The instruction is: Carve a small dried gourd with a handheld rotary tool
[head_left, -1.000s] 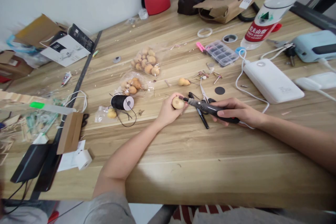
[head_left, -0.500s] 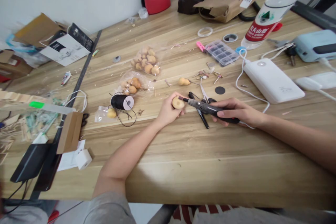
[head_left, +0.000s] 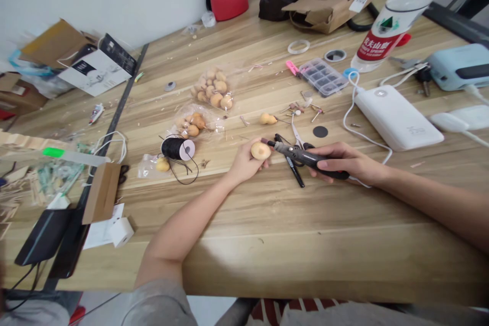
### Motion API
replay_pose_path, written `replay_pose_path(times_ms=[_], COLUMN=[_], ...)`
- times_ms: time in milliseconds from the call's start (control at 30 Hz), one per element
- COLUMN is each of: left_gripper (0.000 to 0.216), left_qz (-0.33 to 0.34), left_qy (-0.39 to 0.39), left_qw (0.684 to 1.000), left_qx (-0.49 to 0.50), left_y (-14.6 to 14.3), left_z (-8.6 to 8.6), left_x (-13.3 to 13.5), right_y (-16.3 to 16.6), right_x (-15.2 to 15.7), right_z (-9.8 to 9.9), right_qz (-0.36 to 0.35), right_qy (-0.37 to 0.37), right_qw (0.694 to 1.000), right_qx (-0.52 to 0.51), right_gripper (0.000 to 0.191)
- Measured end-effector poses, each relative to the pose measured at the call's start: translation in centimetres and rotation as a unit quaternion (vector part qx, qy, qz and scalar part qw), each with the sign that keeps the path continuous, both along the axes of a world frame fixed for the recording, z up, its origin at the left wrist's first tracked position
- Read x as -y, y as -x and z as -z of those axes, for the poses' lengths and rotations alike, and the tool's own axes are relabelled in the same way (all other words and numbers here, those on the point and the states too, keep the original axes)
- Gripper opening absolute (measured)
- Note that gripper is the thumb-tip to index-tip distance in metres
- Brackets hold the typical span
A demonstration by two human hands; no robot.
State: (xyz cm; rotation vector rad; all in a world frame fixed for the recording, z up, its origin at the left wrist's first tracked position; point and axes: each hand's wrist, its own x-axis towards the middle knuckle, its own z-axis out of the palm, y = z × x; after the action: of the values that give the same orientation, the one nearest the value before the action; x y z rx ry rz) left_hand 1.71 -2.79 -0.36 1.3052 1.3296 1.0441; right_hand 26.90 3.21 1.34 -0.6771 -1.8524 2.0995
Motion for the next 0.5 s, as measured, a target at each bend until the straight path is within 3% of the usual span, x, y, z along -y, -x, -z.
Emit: replay_pose_path(times_ms=[500], left_gripper=[0.026], left_qz=[0.016], left_qy=[0.021], left_qw=[0.999], left_qx=[0.023], left_y=[-0.15], left_z=[-0.78], left_x=[0.03], right_y=[0.08], right_x=[0.16], right_z=[-0.30], right_qz=[-0.020], right_qy=[-0.005], right_qw=[1.000], right_qx=[0.004], right_gripper=[0.027])
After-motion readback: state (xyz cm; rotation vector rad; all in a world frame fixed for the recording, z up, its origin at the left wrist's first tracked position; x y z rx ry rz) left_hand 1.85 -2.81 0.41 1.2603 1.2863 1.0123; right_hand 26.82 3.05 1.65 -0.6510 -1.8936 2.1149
